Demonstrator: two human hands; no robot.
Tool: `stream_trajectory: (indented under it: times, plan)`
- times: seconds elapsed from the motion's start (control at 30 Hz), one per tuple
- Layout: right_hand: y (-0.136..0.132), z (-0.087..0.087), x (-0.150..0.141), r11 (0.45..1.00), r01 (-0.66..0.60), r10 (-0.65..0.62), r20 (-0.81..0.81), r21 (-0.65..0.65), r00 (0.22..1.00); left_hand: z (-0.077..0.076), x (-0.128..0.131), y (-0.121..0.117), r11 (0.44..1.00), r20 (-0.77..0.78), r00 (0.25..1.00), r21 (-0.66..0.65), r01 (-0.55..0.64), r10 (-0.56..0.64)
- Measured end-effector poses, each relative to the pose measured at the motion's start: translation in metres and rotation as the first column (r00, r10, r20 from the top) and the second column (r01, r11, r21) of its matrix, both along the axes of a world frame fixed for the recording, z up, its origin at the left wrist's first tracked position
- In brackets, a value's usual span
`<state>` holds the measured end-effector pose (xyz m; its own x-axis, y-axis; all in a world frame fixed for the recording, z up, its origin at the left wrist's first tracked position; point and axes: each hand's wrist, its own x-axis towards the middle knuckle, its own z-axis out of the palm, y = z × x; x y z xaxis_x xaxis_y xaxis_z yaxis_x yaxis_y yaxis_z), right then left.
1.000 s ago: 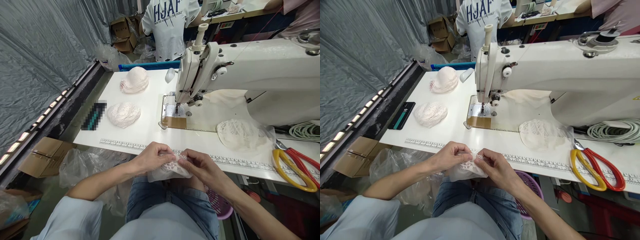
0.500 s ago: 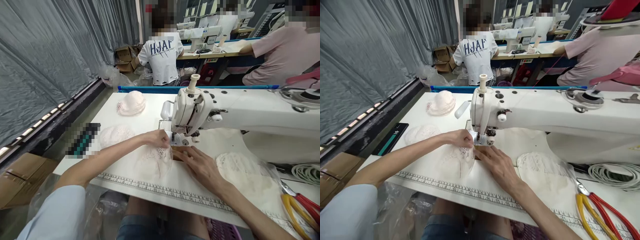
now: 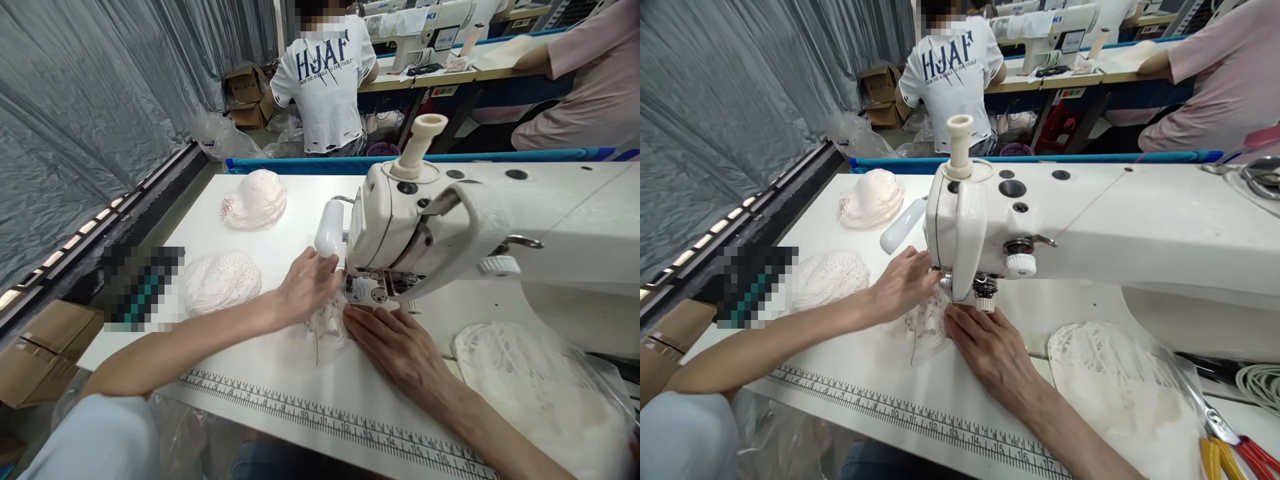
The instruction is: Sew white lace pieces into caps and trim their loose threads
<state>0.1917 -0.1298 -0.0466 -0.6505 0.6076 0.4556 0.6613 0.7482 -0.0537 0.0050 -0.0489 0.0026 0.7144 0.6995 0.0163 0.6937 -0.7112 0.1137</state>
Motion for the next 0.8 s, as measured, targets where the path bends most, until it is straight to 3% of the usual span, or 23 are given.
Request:
stream_trajectory:
  times: [0.07,0.2,0.37,0.57,0.8]
  plan:
    - [-0.001,0.000,-0.002,1.000,0.000,0.000,-0.024,-0.006,1.000,-0.003,-0.003,-0.017,0.987,0.027,0.996,0.139,0.078,-0.083]
    - [-0.004,0.000,-0.005,0.999,0.032,-0.033,-0.033,-0.010,0.999,-0.013,-0.008,-0.031,0.973,-0.012,0.987,0.169,0.160,-0.161]
    - [-0.004,-0.002,-0.008,0.992,0.128,-0.128,0.000,0.003,0.992,-0.020,-0.010,-0.011,0.964,0.056,0.976,0.181,0.197,-0.210]
    - [-0.001,-0.001,-0.010,0.983,0.180,-0.181,0.001,0.016,0.984,-0.023,-0.009,0.013,0.958,0.132,0.950,0.086,0.275,-0.284]
    - [-0.002,-0.001,-0.010,0.985,0.175,-0.175,-0.012,-0.006,0.984,-0.022,-0.009,0.014,0.953,0.151,0.942,0.081,0.290,-0.300]
